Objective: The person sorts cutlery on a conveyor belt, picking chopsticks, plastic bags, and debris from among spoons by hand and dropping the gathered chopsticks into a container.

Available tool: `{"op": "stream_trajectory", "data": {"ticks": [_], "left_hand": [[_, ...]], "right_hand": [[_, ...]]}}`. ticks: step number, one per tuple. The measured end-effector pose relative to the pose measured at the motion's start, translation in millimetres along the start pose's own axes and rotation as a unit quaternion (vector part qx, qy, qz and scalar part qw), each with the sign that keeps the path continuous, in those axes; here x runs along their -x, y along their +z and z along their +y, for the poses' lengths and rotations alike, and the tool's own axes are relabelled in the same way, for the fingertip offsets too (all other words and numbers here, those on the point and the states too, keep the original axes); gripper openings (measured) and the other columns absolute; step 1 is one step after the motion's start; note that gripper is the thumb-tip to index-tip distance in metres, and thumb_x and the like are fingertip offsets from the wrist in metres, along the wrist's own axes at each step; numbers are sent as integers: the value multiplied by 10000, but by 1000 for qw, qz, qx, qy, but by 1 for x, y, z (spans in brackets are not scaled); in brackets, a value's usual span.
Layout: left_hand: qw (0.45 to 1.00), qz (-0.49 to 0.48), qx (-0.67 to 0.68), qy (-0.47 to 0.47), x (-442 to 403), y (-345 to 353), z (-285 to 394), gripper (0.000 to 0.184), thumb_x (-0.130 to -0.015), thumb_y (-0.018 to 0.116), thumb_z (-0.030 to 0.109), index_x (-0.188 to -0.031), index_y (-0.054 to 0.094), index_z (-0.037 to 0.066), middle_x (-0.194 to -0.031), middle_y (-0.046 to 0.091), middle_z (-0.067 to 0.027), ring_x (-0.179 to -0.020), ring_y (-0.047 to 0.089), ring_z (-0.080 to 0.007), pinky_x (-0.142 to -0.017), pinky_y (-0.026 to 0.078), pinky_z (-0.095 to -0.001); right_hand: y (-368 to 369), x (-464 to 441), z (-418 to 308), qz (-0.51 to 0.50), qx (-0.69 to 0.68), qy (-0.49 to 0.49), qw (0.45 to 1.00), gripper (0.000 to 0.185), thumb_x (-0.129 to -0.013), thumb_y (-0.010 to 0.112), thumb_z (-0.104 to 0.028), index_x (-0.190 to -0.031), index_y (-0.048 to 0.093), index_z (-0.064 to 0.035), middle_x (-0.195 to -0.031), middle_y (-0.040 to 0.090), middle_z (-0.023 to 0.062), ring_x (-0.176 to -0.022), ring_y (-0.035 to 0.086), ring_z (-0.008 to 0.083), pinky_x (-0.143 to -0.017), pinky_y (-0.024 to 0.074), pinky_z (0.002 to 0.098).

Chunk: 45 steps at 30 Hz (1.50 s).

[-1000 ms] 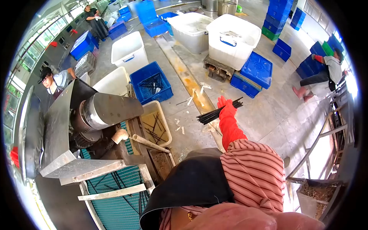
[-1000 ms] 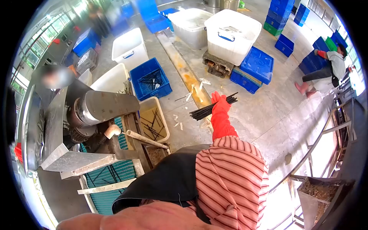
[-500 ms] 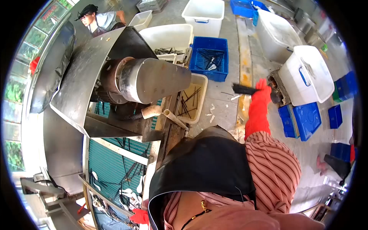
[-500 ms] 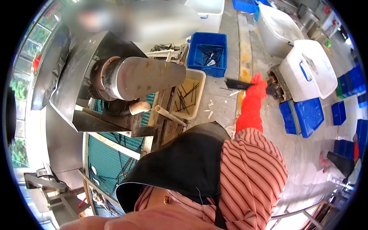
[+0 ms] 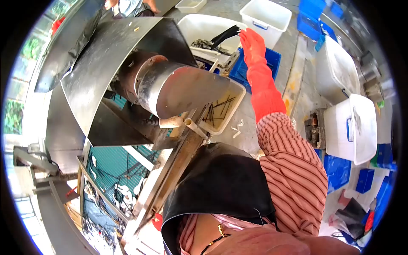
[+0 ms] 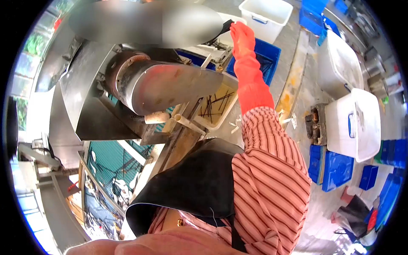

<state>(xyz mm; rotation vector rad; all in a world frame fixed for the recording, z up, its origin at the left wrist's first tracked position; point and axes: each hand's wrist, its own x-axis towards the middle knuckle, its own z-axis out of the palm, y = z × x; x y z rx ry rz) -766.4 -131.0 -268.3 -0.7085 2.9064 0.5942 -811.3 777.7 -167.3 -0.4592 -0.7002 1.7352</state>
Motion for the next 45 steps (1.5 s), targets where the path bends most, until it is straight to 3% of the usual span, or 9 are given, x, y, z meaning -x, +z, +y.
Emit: {"op": "stream_trajectory", "data": {"ticks": [4,12,15,19,24,29,33,42,45], "left_hand": [[999,3,-17,-27,28,-11,-23,613,-1006,575,383,-1461,481,-18,-1482,525,-280,-1219,574,-395,-1002,421,-437],[998,20,-34,-45,41,-36,-46,659,-1003,590,446,-1426,532,-56,-1449,563,-295,-1282,561,-415,-1080,406,-454],[998,41,-29,-27,32,-37,-44,680,-1002,596,469,-1413,551,-71,-1436,577,-300,-1306,556,-423,-1109,400,-460],[994,99,-1,41,-6,-28,-39,711,-1001,604,501,-1395,577,-90,-1419,596,-307,-1338,549,-433,-1148,393,-468],[981,182,32,55,-4,-47,28,714,-996,653,470,-1453,543,-68,-1461,583,-272,-1361,546,-413,-1161,405,-473],[950,266,141,80,-15,-65,14,603,-973,756,318,-1439,569,-16,-1426,605,-213,-1156,621,-337,-966,522,-410],[939,291,138,124,-32,-78,-39,649,-980,736,329,-1473,543,-46,-1555,478,-317,-1458,460,-438,-1162,403,-478],[932,286,179,132,-50,-104,-96,605,-974,743,302,-1448,570,-32,-1505,543,-290,-1419,499,-427,-1181,371,-482],[937,280,172,121,-56,-104,-92,587,-973,743,288,-1435,582,-35,-1487,560,-289,-1415,506,-423,-1175,383,-482]], "right_hand": [[-42,60,25,-11,-72,91,993,374,-969,726,-113,-1260,568,60,-1309,661,300,-1197,673,446,-1075,545,469],[-196,142,72,19,-125,185,975,472,-1053,355,-312,-1285,513,68,-1636,327,312,-1532,290,474,-1267,264,531],[-253,163,84,-217,-385,178,879,472,-1064,363,-312,-1307,495,71,-1623,351,319,-1512,335,480,-1253,292,535],[-217,193,60,164,6,171,971,479,-1067,426,-330,-1328,481,68,-1534,478,326,-1391,501,495,-1162,425,530],[-206,218,52,135,28,138,981,477,-1044,537,-305,-1348,502,62,-1393,605,315,-1241,637,467,-1000,549,499],[-175,248,55,-25,-100,187,977,496,-1018,621,-322,-1329,565,60,-1255,696,291,-1136,712,406,-859,609,471],[-41,364,41,-35,170,219,960,469,-1069,577,-289,-1362,557,77,-1302,694,237,-1156,702,383,-934,605,458],[143,597,97,-522,295,250,761,307,-1057,622,-166,-1316,648,-5,-1172,754,182,-974,770,314,-892,596,344],[194,616,148,-697,455,-102,545,527,-970,723,-221,-1436,571,-26,-1296,688,236,-1151,696,375,-983,555,429]]}}
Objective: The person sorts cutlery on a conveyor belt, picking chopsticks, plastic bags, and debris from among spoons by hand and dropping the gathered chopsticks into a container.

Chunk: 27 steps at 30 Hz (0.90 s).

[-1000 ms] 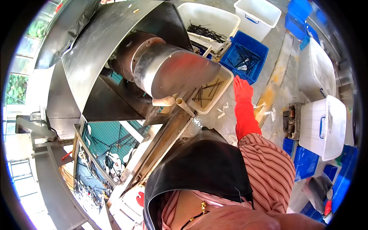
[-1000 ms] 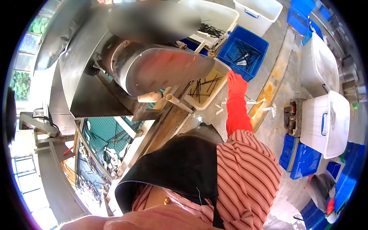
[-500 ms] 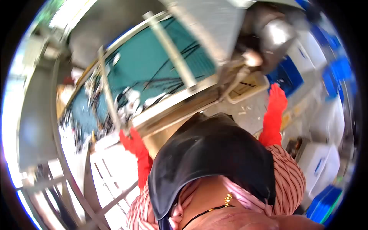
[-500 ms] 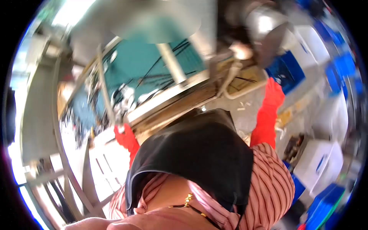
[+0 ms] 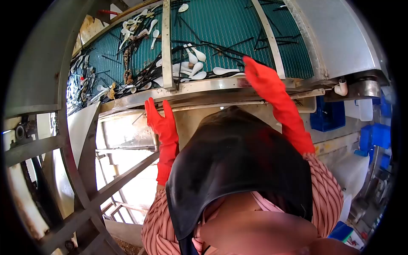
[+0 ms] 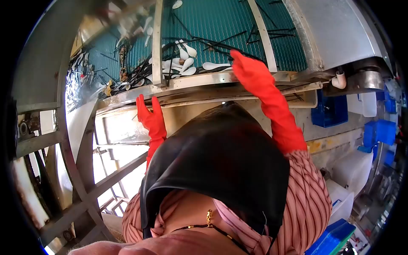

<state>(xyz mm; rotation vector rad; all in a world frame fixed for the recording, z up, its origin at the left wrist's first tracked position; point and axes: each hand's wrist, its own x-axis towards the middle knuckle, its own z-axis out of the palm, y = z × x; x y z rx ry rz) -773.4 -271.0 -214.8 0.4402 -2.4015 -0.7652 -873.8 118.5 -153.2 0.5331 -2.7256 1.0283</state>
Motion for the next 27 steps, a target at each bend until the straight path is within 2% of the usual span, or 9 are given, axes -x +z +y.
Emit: {"op": "stream_trajectory", "data": {"ticks": [2,6,9,10,14,17,19,21,27], "left_hand": [[1000,-3,4,0,-3,2,5,575,-965,750,264,-1417,589,-52,-1456,584,-291,-1400,521,-435,-1154,413,-491],[1000,-18,-11,-2,-6,4,-6,577,-977,728,279,-1424,580,-55,-1463,578,-291,-1395,523,-438,-1158,410,-491],[998,-26,-41,-46,-9,0,-18,577,-990,706,298,-1424,575,-60,-1464,575,-296,-1386,526,-443,-1160,408,-485],[996,-27,-51,-68,-10,-1,-22,575,-993,700,301,-1419,576,-64,-1459,579,-296,-1380,531,-445,-1157,413,-483],[992,-28,-64,-105,-24,-1,-30,578,-997,699,315,-1410,578,-69,-1457,581,-290,-1375,535,-435,-1166,405,-468],[991,3,-98,-92,-44,9,-20,523,-977,729,239,-1361,610,-96,-1402,604,-331,-1360,549,-469,-1127,450,-490],[995,2,-85,-48,-58,20,-28,539,-954,754,241,-1354,610,-90,-1387,619,-311,-1346,555,-472,-1112,457,-509],[997,-27,-57,-50,-81,25,-17,568,-922,779,239,-1364,601,-72,-1391,607,-319,-1338,551,-481,-1116,450,-521],[974,-106,-175,92,-143,49,-31,767,-817,812,167,-1492,491,-7,-1543,438,-349,-1407,456,-524,-1170,405,-520]], "right_hand": [[16,-31,11,-6,220,-91,971,701,-908,787,-311,-1493,517,-34,-1372,638,258,-1255,633,403,-1053,514,469],[19,-79,43,-269,278,129,913,1097,-723,859,-544,-1547,427,36,-1457,560,300,-1407,499,413,-1156,424,449],[32,-90,68,-265,283,30,921,1121,-675,882,-588,-1505,449,28,-1376,608,293,-1340,551,442,-1131,448,488],[25,-102,60,-345,272,72,895,1155,-686,882,-572,-1522,405,68,-1451,552,305,-1382,506,467,-1153,428,482],[62,-91,127,-300,162,76,937,1205,-657,948,-407,-1569,321,70,-1571,427,271,-1452,398,481,-1167,414,452],[44,-131,38,-351,267,131,888,1116,-582,991,-455,-1436,442,10,-1489,489,223,-1436,408,430,-1110,429,545],[73,-118,71,-224,287,62,929,1165,-535,1018,-361,-1454,389,-19,-1438,516,180,-1365,445,424,-962,464,617],[72,-144,65,-297,247,113,916,1202,-577,988,-281,-1553,333,-27,-1530,480,202,-1449,387,424,-1008,467,585],[103,-192,102,-236,199,43,950,682,-705,916,-255,-1291,621,-69,-1158,725,211,-1089,687,437,-889,544,523]]}}
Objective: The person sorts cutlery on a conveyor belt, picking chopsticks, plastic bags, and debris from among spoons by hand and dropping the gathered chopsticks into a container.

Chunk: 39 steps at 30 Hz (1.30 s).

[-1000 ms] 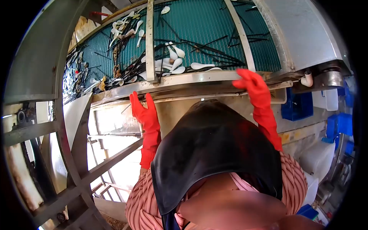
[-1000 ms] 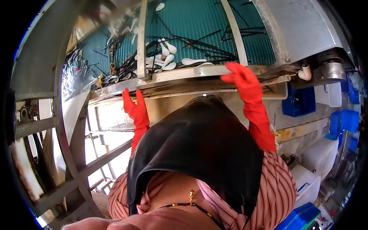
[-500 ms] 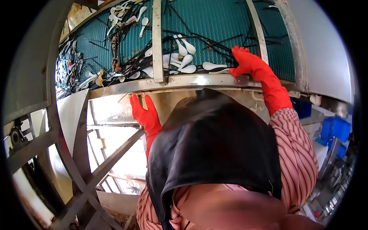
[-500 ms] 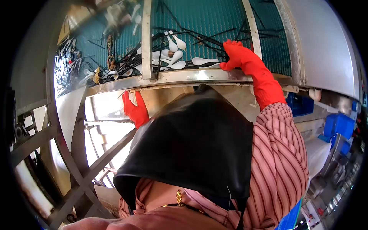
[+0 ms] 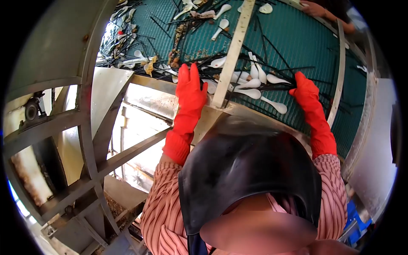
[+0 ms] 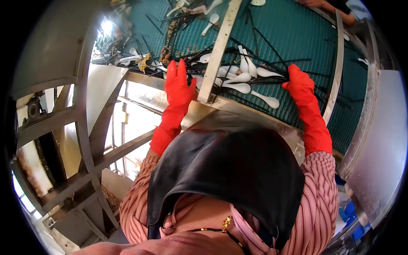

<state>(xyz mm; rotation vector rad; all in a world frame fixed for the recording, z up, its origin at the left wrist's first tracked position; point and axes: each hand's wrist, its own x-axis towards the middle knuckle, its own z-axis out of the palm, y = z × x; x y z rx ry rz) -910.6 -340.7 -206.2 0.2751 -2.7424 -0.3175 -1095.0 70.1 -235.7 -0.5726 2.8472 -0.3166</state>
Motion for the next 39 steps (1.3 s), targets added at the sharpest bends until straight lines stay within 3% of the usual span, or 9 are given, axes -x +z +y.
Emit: {"op": "stream_trajectory", "data": {"ticks": [6,10,11,15,24,28,31,34,39], "left_hand": [[964,-244,-108,6,-70,44,-50,1030,-712,889,232,-1587,382,37,-1614,375,-305,-1487,381,-472,-1211,371,-457],[944,-301,-131,21,-116,45,-46,767,-696,885,230,-1345,542,8,-1267,683,-237,-1227,638,-416,-962,546,-492],[957,-260,-118,57,-115,63,-63,526,-742,849,257,-1171,621,56,-1014,750,-170,-992,725,-379,-796,572,-497],[953,-256,-131,92,-116,94,-78,263,-855,750,323,-1013,698,120,-941,760,-152,-903,746,-373,-756,566,-494],[964,-227,135,-33,-124,60,-113,326,-851,783,329,-1031,695,73,-958,762,-178,-850,735,-402,-751,567,-497],[725,-205,623,-212,-170,3,-142,254,-885,694,98,-1102,672,-31,-961,766,-108,-771,731,-217,-738,599,-357],[673,-187,702,-137,-195,-11,-162,281,-935,680,109,-1179,683,-31,-979,775,-136,-797,742,-245,-783,592,-363],[709,-187,675,-79,-204,-4,-148,335,-1003,700,242,-1199,701,-29,-963,780,-136,-857,743,-226,-823,576,-359],[644,-262,712,-93,-194,23,-115,389,-1003,708,226,-1290,655,-30,-1014,784,-146,-892,749,-227,-838,581,-359]], "right_hand": [[-5,-49,-4,-71,25,95,993,511,-785,880,-349,-1153,645,-85,-1148,726,216,-1098,681,444,-893,530,549],[7,-47,-8,-26,9,130,991,462,-853,822,-383,-1136,642,-65,-1110,722,244,-1070,684,459,-885,535,554],[10,-45,-14,-37,10,151,988,455,-869,807,-390,-1150,649,-69,-1125,723,242,-1085,682,455,-897,532,555],[24,-28,-52,-52,52,160,984,388,-938,728,-359,-1180,662,-62,-1118,727,248,-1084,686,452,-904,532,553],[50,-9,-125,-31,37,194,980,284,-928,738,-297,-1095,684,-74,-1075,737,220,-1038,698,433,-872,540,536],[71,-6,-124,12,-6,126,992,277,-876,758,-244,-1089,680,-84,-1049,723,220,-1012,688,437,-865,543,528],[70,6,-140,100,43,27,994,317,-789,783,-271,-1032,688,-91,-1005,712,179,-976,683,429,-860,541,533],[39,0,-173,-9,46,125,991,345,-763,804,-283,-1042,697,-111,-982,720,172,-957,702,410,-815,550,551],[51,-14,-183,86,93,149,981,395,-818,703,-204,-1189,622,-92,-1065,716,187,-963,711,411,-830,559,556]]}}
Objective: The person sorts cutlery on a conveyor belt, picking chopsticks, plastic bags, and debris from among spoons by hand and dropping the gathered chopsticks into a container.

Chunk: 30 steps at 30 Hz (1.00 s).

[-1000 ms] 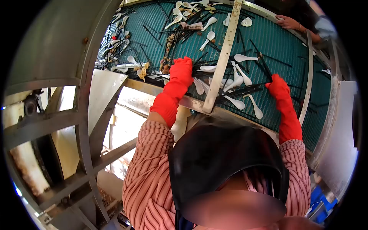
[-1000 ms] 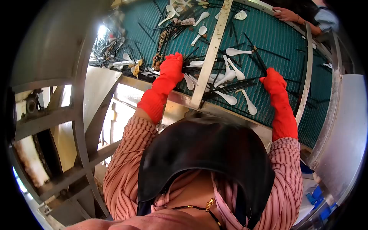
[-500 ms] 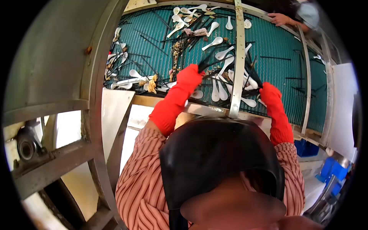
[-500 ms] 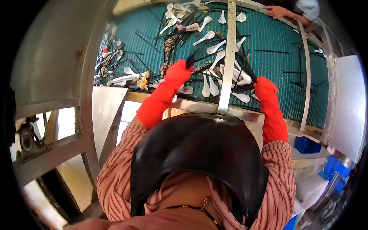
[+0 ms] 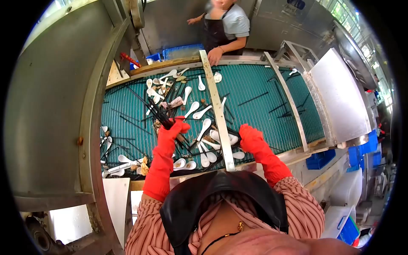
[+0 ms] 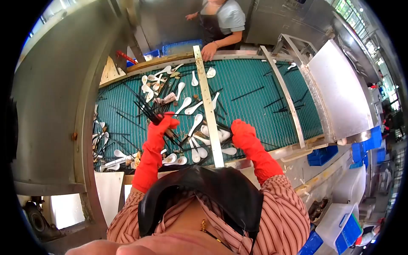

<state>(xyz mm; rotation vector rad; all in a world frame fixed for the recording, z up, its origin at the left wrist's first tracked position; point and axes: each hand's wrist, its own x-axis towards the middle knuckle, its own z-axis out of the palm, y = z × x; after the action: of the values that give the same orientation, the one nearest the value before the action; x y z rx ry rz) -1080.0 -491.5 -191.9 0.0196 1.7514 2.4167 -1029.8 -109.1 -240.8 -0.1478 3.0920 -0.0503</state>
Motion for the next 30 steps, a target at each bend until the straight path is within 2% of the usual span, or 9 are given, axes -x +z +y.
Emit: {"op": "stream_trajectory", "data": {"ticks": [2,5,8,11,14,20,24,27,30], "left_hand": [[999,-12,37,-9,-2,6,-10,358,-993,702,163,-1286,656,-37,-1020,782,-151,-925,770,-255,-836,604,-371],[996,9,72,-53,-8,10,-19,335,-990,710,150,-1270,678,-29,-993,773,-118,-904,778,-252,-788,614,-370],[997,0,68,-48,-1,0,-8,338,-993,716,159,-1274,677,-24,-1028,765,-105,-888,776,-242,-783,612,-365],[997,-7,75,-29,7,-8,1,323,-1003,701,152,-1275,679,-20,-1082,759,-107,-867,772,-231,-782,609,-361],[999,1,32,-24,13,-8,11,334,-1000,680,134,-1294,676,-24,-1090,760,-103,-853,764,-211,-782,602,-346],[999,-23,-11,-44,15,-5,17,267,-979,680,103,-1201,727,-39,-1035,776,-119,-855,762,-212,-812,594,-346],[996,-61,-26,-61,13,-3,6,253,-961,698,104,-1151,737,-59,-1043,778,-143,-868,765,-228,-835,595,-363],[993,-85,12,-81,16,5,-11,258,-945,718,103,-1135,738,-69,-1029,779,-154,-872,769,-236,-847,593,-360],[985,-98,-14,-144,26,20,-26,207,-938,724,71,-1092,741,-66,-1068,771,-176,-864,770,-260,-841,596,-356]], "right_hand": [[15,-3,9,11,-45,-45,998,367,-831,688,-191,-1176,614,-93,-1078,711,192,-960,709,421,-823,556,567],[41,-6,15,25,-80,-20,996,279,-852,678,-181,-1114,633,-96,-1076,710,203,-971,705,441,-811,552,580],[37,-21,1,-55,-18,60,997,189,-880,658,-188,-1050,657,-105,-1086,709,211,-964,705,456,-790,551,587],[17,-17,-9,-46,-1,48,998,147,-907,631,-206,-1013,673,-113,-1069,718,207,-949,711,456,-782,553,585],[47,-30,5,-57,-8,75,995,164,-904,628,-215,-1018,676,-107,-1050,735,207,-966,716,452,-797,555,587],[16,-26,-9,-81,-30,92,992,175,-936,568,-202,-975,698,-92,-1024,756,216,-978,731,435,-797,568,577],[19,-20,-7,-37,-35,73,996,214,-955,545,-218,-928,718,-94,-994,758,212,-942,737,441,-799,575,570],[13,-20,-10,-42,-46,101,993,225,-957,551,-229,-925,732,-100,-992,758,212,-932,737,442,-798,575,570],[20,-23,-9,-62,-44,141,987,229,-960,552,-239,-944,747,-119,-1014,761,201,-944,739,434,-783,572,576]]}}
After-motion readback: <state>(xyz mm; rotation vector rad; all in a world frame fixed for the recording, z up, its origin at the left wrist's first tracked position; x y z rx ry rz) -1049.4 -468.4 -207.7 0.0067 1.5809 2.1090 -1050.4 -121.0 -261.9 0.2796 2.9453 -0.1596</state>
